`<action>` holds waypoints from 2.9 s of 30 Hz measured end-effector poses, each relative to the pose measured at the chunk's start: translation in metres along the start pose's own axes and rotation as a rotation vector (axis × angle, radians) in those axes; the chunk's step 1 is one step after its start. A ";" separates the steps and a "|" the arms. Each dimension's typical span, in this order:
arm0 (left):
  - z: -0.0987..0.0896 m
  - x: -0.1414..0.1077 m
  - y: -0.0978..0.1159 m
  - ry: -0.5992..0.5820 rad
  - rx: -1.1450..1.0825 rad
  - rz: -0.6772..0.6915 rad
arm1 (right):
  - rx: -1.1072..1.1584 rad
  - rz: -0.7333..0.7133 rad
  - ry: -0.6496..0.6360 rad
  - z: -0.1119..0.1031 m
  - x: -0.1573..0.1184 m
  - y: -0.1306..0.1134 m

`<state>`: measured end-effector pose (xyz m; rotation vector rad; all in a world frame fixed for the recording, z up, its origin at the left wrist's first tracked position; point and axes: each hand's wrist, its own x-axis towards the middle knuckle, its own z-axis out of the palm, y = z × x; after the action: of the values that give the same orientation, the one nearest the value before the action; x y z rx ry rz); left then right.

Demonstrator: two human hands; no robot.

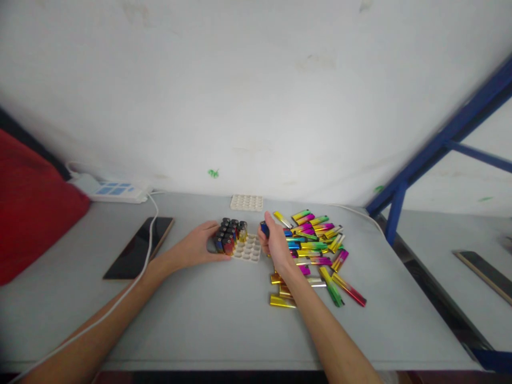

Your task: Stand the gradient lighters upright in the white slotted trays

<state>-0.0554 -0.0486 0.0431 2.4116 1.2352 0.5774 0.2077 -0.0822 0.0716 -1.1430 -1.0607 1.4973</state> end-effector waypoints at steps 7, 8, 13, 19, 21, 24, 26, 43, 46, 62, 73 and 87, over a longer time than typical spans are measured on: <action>-0.002 0.000 0.002 -0.014 -0.009 -0.014 | -0.121 -0.048 0.070 0.003 0.001 0.007; -0.002 0.000 0.001 -0.012 -0.010 -0.014 | -0.115 -0.048 0.071 0.003 0.001 0.007; -0.002 -0.001 0.001 -0.010 -0.007 -0.013 | -0.094 -0.028 0.059 0.004 0.003 0.007; -0.002 0.000 0.001 -0.015 0.002 -0.007 | -0.177 -0.190 -0.014 -0.002 0.001 0.009; -0.002 0.000 0.002 -0.007 -0.003 -0.007 | -0.285 -0.287 -0.054 -0.005 -0.003 0.006; -0.002 -0.001 0.002 -0.003 -0.012 -0.013 | -0.538 -0.463 -0.060 -0.009 -0.010 0.000; -0.002 -0.001 0.002 -0.006 -0.016 -0.012 | -0.699 -0.607 -0.006 -0.010 -0.015 -0.002; -0.001 -0.002 0.004 -0.002 -0.027 0.002 | -1.011 -0.632 -0.046 -0.014 -0.007 0.019; -0.001 -0.002 0.004 -0.011 -0.012 -0.009 | -1.013 -0.646 -0.063 -0.015 -0.006 0.018; -0.001 0.000 0.005 -0.021 -0.009 -0.025 | -1.417 -0.606 0.179 -0.036 0.001 0.001; -0.002 0.002 0.004 -0.041 0.019 -0.037 | -1.585 -0.185 0.374 -0.075 0.033 -0.003; -0.001 0.003 0.003 -0.010 -0.005 -0.018 | -0.213 -0.379 0.395 -0.060 0.025 0.009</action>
<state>-0.0530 -0.0477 0.0459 2.3943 1.2487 0.5624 0.2620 -0.0538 0.0478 -1.2377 -1.0992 0.8369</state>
